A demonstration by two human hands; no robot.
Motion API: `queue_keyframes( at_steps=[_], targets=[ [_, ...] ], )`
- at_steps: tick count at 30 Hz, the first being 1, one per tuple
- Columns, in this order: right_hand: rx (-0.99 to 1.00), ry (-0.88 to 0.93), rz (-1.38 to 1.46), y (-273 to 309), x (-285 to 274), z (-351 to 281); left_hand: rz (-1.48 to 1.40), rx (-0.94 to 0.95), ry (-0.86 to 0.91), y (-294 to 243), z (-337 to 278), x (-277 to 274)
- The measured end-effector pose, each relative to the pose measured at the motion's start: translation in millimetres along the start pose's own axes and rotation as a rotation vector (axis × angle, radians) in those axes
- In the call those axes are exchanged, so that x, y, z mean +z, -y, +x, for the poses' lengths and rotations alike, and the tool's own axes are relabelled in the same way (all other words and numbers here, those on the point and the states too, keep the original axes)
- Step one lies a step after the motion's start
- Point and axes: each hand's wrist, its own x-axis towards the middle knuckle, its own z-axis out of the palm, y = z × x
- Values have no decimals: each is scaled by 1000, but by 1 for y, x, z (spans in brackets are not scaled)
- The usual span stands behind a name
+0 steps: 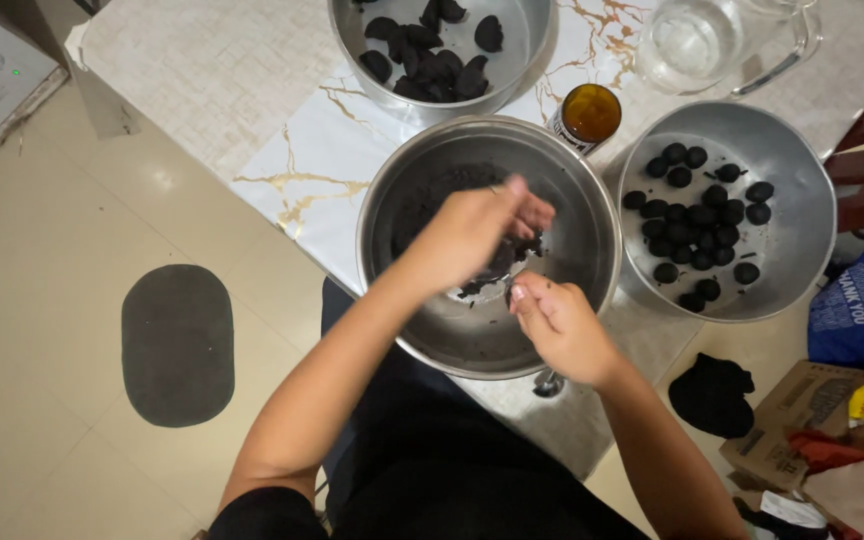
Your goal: Shape dark dough into uniform portions using a measuring spoon and hands.
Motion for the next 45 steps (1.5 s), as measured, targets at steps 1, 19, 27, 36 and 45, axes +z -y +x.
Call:
queue_keyframes(
  at_steps=[1,19,27,36,45],
  targets=[
    [-1,0,-2,-6,0,0,0,2,0,-4,-7,6],
    [337,29,938,-32,-17,-1,1348,638,-92,-36,-26,23],
    [317,107,888,-21,-14,4,186,379,47,-14,-14,11],
    [307,95,732,-32,-3,-3,1300,256,-314,-57,0,42],
    [248,11,945,-23,-15,2,635,341,-447,-16,-21,15]
  ],
)
